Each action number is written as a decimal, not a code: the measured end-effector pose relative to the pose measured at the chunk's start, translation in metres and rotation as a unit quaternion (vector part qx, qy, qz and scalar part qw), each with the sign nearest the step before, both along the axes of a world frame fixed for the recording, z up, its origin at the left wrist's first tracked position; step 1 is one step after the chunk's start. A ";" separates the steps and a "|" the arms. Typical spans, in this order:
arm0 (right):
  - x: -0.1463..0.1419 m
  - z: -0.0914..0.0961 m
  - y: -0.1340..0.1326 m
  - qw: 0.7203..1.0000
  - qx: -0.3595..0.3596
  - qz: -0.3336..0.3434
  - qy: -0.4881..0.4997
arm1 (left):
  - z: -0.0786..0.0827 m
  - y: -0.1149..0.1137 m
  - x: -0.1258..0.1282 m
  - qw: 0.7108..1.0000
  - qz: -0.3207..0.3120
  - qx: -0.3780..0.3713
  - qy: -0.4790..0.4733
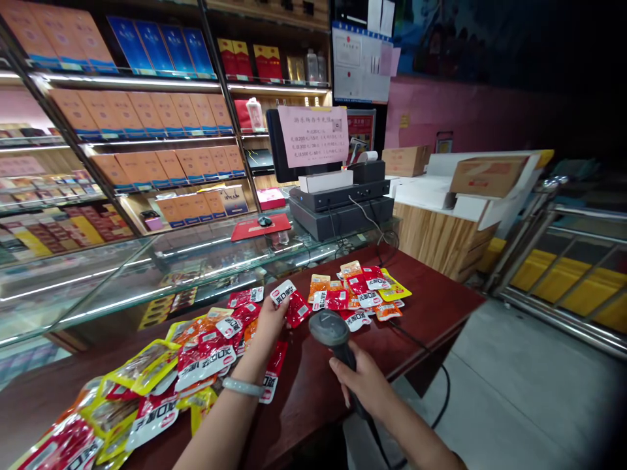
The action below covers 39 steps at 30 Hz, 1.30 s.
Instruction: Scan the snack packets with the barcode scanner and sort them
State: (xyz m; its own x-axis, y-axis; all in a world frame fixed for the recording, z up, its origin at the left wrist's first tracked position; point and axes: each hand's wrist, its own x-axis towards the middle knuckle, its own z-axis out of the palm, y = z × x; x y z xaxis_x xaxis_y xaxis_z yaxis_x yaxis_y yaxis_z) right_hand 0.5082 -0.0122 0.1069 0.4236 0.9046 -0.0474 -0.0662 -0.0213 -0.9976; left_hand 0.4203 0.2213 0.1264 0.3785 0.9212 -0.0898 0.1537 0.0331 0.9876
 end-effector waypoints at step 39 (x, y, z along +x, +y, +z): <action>-0.033 0.013 -0.040 0.996 0.003 0.064 -0.061 | -0.003 -0.109 -0.113 0.916 -0.020 0.204 0.345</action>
